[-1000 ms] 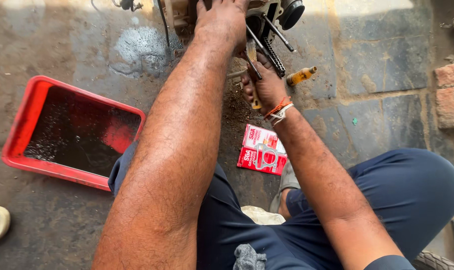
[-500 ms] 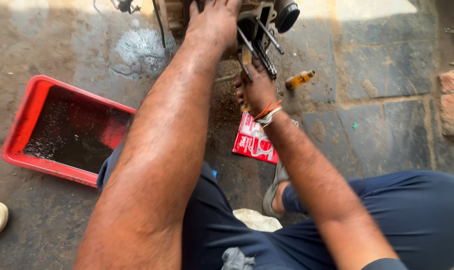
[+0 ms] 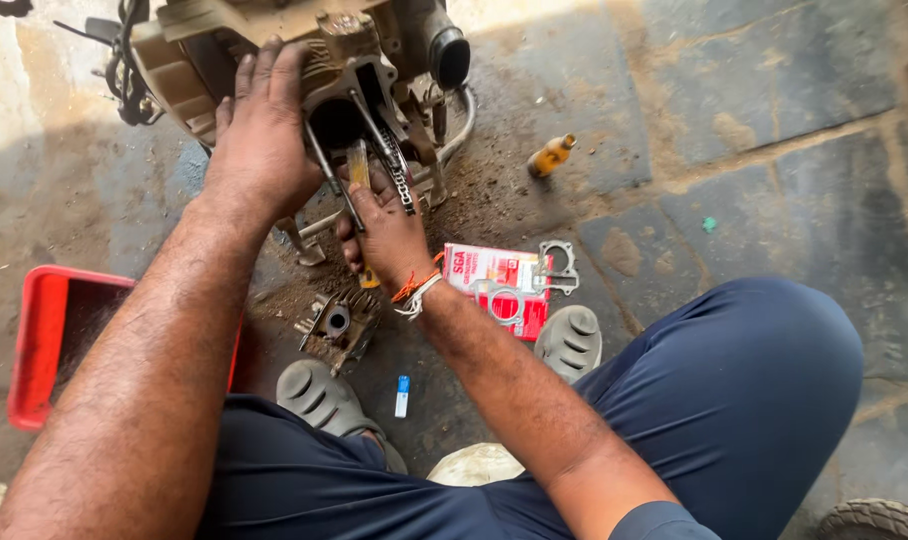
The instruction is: The person uses a screwdriver to adjust components inside the exposed cylinder head of a motorcycle engine. The hands manipulate the tool within the engine while sitting on the ground next to a red oil tray and spare parts.
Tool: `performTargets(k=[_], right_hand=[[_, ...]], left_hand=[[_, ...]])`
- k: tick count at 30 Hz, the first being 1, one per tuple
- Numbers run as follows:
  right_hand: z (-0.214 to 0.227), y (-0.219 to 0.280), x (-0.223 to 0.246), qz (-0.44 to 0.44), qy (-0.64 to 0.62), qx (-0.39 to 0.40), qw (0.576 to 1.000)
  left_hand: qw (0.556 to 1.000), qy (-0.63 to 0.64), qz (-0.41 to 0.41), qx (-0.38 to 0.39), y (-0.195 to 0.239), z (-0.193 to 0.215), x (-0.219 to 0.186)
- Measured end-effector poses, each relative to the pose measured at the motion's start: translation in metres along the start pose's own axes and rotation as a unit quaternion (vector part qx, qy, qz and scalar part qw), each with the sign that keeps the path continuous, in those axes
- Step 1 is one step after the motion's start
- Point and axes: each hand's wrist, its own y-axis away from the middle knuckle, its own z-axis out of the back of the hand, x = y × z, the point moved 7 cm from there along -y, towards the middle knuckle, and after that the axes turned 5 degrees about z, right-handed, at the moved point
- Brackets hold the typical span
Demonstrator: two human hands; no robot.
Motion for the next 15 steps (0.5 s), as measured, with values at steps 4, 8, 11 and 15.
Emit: performTargets(k=[4, 8, 11, 15], right_hand=[[0.008, 0.003, 0.006, -0.030, 0.026, -0.036, 0.999], [0.006, 0.002, 0.014, 0.082, -0.008, 0.016, 0.996], [0.015, -0.010, 0.000, 0.125, 0.008, 0.021, 0.992], [0.028, -0.024, -0.020, 0.112, -0.018, 0.062, 0.992]], left_hand=[[0.999, 0.029, -0.029, -0.021, -0.005, 0.000, -0.002], [0.998, 0.060, -0.031, -0.009, -0.004, -0.001, 0.002], [0.998, 0.018, -0.055, -0.019, -0.004, -0.002, 0.002], [0.988, 0.060, -0.131, -0.047, 0.004, -0.001, 0.007]])
